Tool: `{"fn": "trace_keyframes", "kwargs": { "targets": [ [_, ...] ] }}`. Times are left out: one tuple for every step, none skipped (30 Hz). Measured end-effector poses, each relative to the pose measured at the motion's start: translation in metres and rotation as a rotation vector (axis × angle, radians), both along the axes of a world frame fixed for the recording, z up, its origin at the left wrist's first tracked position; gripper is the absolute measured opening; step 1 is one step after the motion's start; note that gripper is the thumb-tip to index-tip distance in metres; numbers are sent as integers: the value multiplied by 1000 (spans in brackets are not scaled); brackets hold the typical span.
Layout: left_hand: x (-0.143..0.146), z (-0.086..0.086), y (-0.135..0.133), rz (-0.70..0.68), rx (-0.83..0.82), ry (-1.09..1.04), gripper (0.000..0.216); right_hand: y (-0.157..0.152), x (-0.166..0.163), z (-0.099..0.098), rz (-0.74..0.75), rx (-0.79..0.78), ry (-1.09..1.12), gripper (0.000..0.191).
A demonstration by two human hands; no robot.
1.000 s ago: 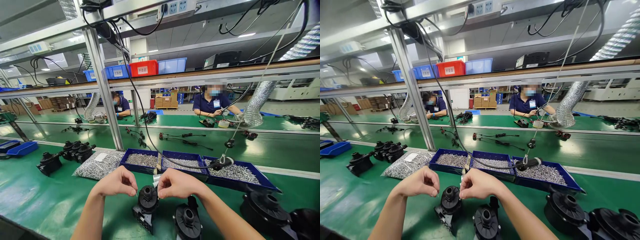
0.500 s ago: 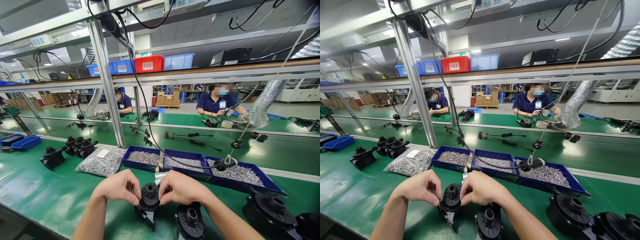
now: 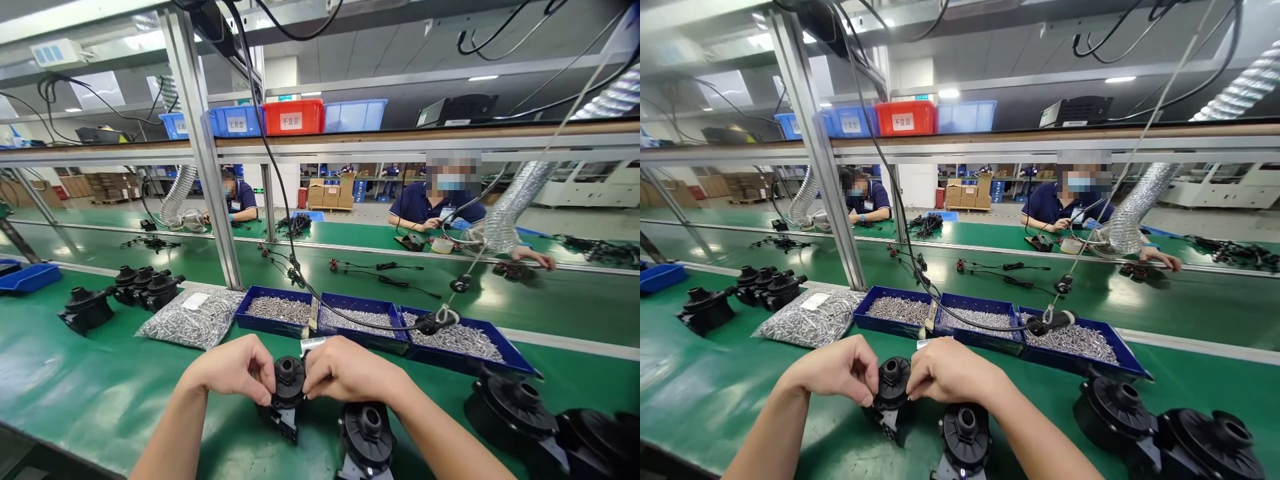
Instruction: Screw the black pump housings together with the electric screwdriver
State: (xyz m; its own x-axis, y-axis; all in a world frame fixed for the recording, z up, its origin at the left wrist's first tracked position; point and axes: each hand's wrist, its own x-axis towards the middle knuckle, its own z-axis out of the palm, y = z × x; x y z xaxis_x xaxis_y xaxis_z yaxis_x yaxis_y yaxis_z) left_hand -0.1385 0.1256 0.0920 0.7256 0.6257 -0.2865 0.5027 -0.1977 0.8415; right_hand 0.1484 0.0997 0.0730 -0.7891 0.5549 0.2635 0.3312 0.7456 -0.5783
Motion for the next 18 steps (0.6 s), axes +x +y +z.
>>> {"fn": "trace_keyframes", "kwargs": {
  "targets": [
    [0, 2, -1, 2, -1, 8, 21, 2, 1, -3, 28, -23, 42, 33],
    [0, 3, -1, 6, -2, 15, 21, 4, 2, -6, 59, -57, 88, 36],
    [0, 5, -2, 13, -3, 19, 21, 6, 4, -9, 88, -91, 135, 38],
    [0, 6, -3, 21, -4, 22, 20, 8, 4, -13, 113, -123, 180, 39],
    [0, 8, -5, 31, -3, 23, 20, 10, 5, -16, 135, -148, 216, 40],
    [0, 9, -6, 40, -3, 23, 20, 12, 5, -19, 151, -167, 247, 40],
    [1, 10, -8, 51, 0, 27, 19, 14, 5, -22, 161, -179, 270, 40],
    [1, 11, -9, 62, 2, 33, 19, 15, 5, -24, 166, -181, 285, 39],
    [2, 11, -11, 74, 6, 45, 18, 16, 4, -25, 171, -176, 293, 38],
    [3, 12, -14, 84, 13, 59, 17, 16, 5, -25, 179, -173, 297, 37],
    [4, 12, -16, 91, 24, 76, 15, 16, 5, -24, 184, -178, 308, 34],
    [6, 12, -19, 97, 40, 93, 12, 16, 7, -21, 183, -191, 328, 31],
    [8, 13, -22, 103, 62, 111, 10, 16, 9, -18, 169, -206, 358, 26],
    [9, 13, -25, 110, 88, 126, 7, 16, 11, -14, 139, -224, 398, 22],
    [11, 13, -27, 118, 116, 137, 6, 16, 14, -10, 91, -242, 447, 17],
    [12, 13, -30, 126, 140, 144, 6, 17, 16, -6, 26, -261, 501, 14],
    [13, 13, -32, 134, 158, 148, 5, 17, 18, -3, -41, -276, 547, 13],
    [14, 13, -34, 141, 169, 149, 5, 18, 20, 0, -96, -291, 580, 13]
  ]
}}
